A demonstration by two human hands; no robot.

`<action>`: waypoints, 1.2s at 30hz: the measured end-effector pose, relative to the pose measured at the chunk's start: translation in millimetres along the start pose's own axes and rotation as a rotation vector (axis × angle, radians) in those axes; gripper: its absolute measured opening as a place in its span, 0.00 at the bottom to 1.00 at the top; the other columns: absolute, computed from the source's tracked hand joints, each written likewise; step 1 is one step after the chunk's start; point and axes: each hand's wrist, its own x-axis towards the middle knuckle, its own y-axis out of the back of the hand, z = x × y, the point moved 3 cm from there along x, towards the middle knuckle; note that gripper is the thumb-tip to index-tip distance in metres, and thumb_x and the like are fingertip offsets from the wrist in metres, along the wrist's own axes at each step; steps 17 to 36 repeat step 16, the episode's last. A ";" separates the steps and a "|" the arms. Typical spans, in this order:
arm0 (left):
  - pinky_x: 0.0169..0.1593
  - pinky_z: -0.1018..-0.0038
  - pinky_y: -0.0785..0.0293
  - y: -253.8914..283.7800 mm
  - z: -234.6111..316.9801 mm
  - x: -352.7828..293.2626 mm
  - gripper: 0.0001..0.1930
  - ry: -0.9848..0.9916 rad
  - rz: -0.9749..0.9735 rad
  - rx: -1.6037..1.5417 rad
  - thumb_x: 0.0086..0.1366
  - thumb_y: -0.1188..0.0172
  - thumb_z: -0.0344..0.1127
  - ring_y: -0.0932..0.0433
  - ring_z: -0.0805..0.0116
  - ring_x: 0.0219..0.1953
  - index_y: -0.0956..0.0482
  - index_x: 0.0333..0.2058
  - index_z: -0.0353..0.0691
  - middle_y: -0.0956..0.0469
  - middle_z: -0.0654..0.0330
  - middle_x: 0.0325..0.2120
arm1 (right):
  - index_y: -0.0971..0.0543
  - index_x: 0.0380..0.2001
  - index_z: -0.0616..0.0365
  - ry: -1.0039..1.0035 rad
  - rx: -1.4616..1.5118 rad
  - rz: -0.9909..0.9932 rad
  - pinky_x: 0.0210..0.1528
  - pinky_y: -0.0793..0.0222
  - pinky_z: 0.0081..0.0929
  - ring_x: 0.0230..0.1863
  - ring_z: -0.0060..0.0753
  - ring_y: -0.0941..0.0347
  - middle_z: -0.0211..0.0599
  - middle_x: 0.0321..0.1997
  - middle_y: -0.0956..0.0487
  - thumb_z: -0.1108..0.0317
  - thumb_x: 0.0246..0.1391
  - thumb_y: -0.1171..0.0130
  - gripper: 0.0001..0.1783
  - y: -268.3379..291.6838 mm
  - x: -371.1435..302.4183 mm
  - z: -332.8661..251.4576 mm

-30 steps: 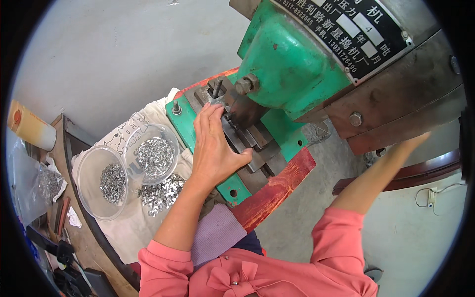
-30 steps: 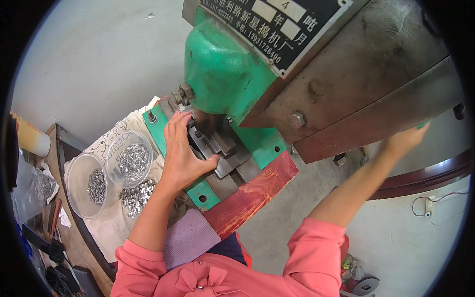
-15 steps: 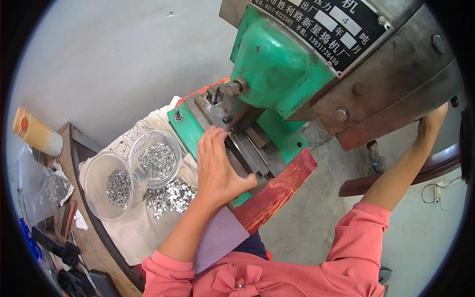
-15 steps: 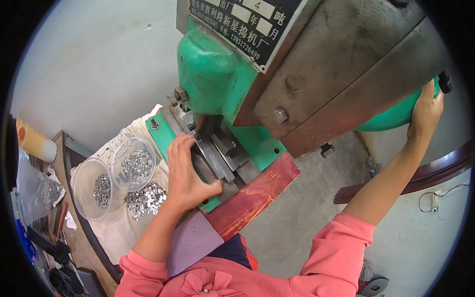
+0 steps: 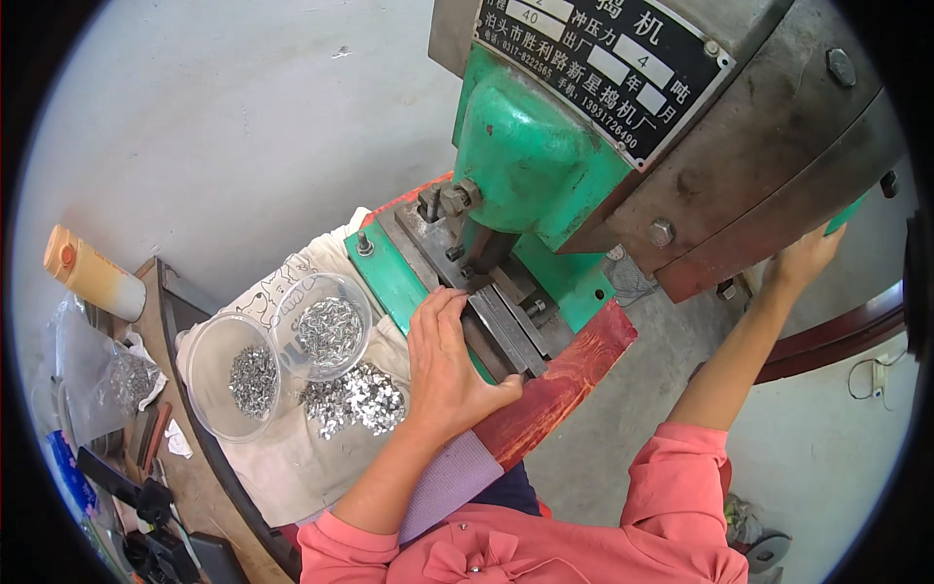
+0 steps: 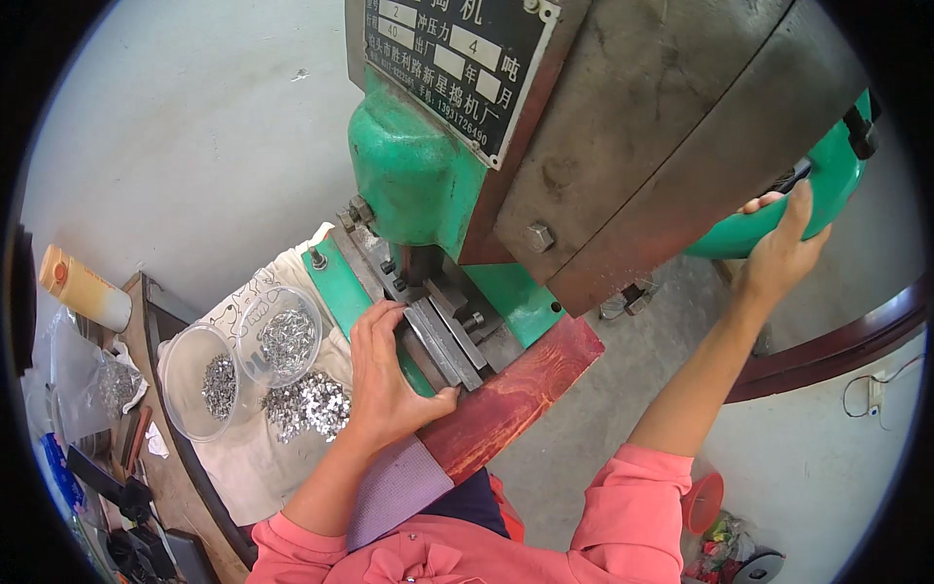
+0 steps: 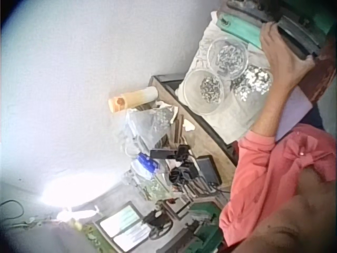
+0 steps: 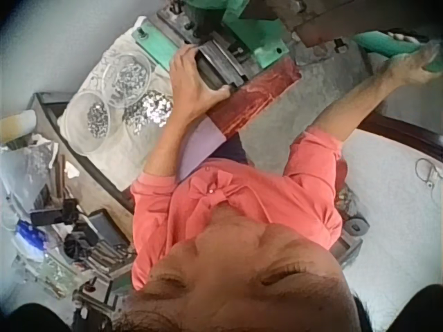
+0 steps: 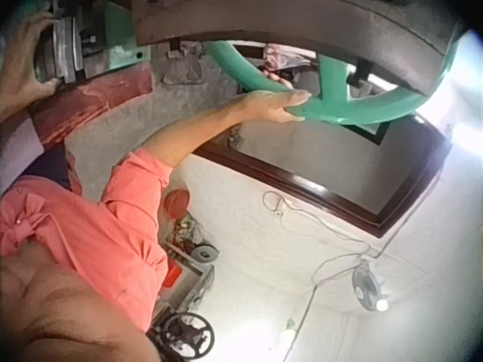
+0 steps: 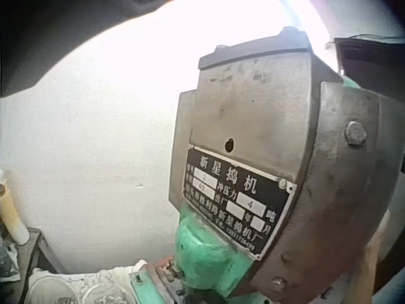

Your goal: The person assembles small metal components by hand, placing them into a purple grid-like holder. They then use a green manual press machine to process the assembled components. The person repeats this cycle of assembly and pressing throughout the video.

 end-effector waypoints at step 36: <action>0.69 0.57 0.43 5.4 -5.7 0.0 0.57 -0.059 -0.095 -0.183 0.43 0.19 0.44 0.40 0.43 0.65 0.45 0.67 0.34 0.39 0.43 0.61 | 0.17 0.41 0.62 -0.614 -0.154 -1.220 0.31 0.30 0.19 0.28 0.18 0.26 0.31 0.26 0.18 0.65 0.66 0.45 0.12 -76.1 -223.7 4.2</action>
